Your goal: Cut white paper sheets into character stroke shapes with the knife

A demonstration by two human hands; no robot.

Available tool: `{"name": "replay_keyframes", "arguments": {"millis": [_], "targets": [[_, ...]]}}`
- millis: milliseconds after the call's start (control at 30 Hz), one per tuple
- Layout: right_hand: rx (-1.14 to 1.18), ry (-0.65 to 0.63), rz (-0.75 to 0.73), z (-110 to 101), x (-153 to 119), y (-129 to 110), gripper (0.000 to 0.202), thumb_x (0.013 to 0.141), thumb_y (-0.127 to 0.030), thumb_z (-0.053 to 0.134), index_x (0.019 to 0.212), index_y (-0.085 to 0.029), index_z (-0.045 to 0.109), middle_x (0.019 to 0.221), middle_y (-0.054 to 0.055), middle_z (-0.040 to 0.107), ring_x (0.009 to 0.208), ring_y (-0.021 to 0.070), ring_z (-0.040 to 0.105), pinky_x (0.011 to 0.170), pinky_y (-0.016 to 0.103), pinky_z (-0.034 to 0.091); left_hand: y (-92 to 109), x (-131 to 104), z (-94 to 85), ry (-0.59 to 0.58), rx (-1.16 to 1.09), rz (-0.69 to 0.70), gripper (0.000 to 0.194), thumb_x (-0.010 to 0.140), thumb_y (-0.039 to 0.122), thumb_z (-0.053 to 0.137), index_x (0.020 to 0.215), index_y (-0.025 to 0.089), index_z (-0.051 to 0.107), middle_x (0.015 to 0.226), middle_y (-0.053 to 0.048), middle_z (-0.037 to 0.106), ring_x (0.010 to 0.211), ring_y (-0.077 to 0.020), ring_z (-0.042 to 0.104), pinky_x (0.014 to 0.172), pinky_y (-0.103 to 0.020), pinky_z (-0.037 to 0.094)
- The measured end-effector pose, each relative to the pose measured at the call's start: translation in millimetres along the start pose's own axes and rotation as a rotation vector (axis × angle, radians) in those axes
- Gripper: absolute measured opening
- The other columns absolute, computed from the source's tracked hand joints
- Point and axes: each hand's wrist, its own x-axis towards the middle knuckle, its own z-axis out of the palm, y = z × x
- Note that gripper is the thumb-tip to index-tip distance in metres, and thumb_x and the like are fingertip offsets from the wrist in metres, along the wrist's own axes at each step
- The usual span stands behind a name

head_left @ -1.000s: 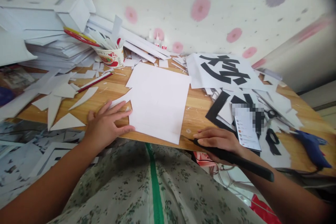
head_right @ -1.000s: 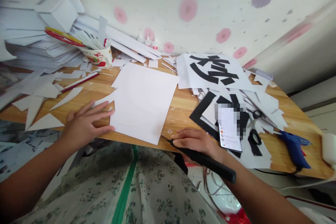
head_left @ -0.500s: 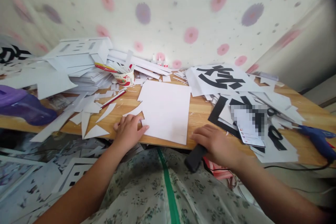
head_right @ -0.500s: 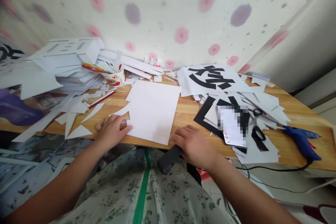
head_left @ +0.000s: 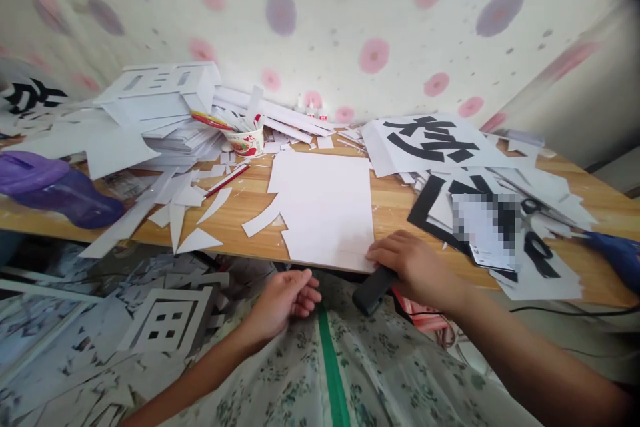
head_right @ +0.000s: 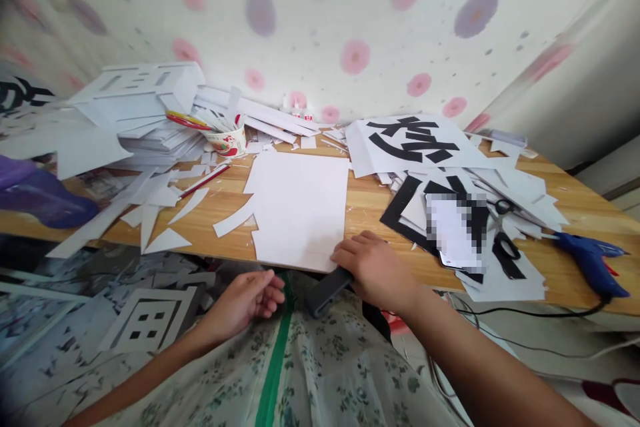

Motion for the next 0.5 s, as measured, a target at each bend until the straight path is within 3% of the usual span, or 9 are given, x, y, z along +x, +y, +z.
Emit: {"name": "replay_keyframes", "arguments": {"millis": [100,300,500], "targets": [[-0.072,-0.011,0.068,-2,11,5,0.035,0.078,-0.012,0.062,0.112,-0.016,0.068,0.124,0.014,0.067,0.102,0.0286,0.065,0.090,0.044,0.048,5,10,8.1,0.044,-0.132,-0.029,0.056,0.070,0.067,0.068,0.084,0.013,0.068,0.073,-0.010,0.072,0.057,-0.0142,0.063,0.053,-0.023,0.049],[-0.039,-0.057,0.035,5,2,1,0.053,0.069,-0.002,0.060,0.121,-0.014,0.066,0.132,0.014,0.063,0.116,0.0325,0.063,0.101,0.049,0.049,16,9,11.0,0.114,-0.272,-0.111,0.036,0.092,0.040,0.056,0.082,0.009,0.070,0.074,-0.012,0.073,0.054,-0.0131,0.065,0.048,-0.020,0.051],[0.228,-0.099,-0.066,-3,-6,-17,0.045,0.071,-0.004,0.062,0.114,-0.016,0.067,0.128,0.013,0.067,0.116,0.0263,0.064,0.104,0.044,0.047,4,9,9.3,0.037,-0.328,-0.118,0.025,0.086,0.034,0.067,0.084,0.009,0.070,0.080,-0.014,0.075,0.059,-0.0154,0.068,0.051,-0.021,0.053]]}}
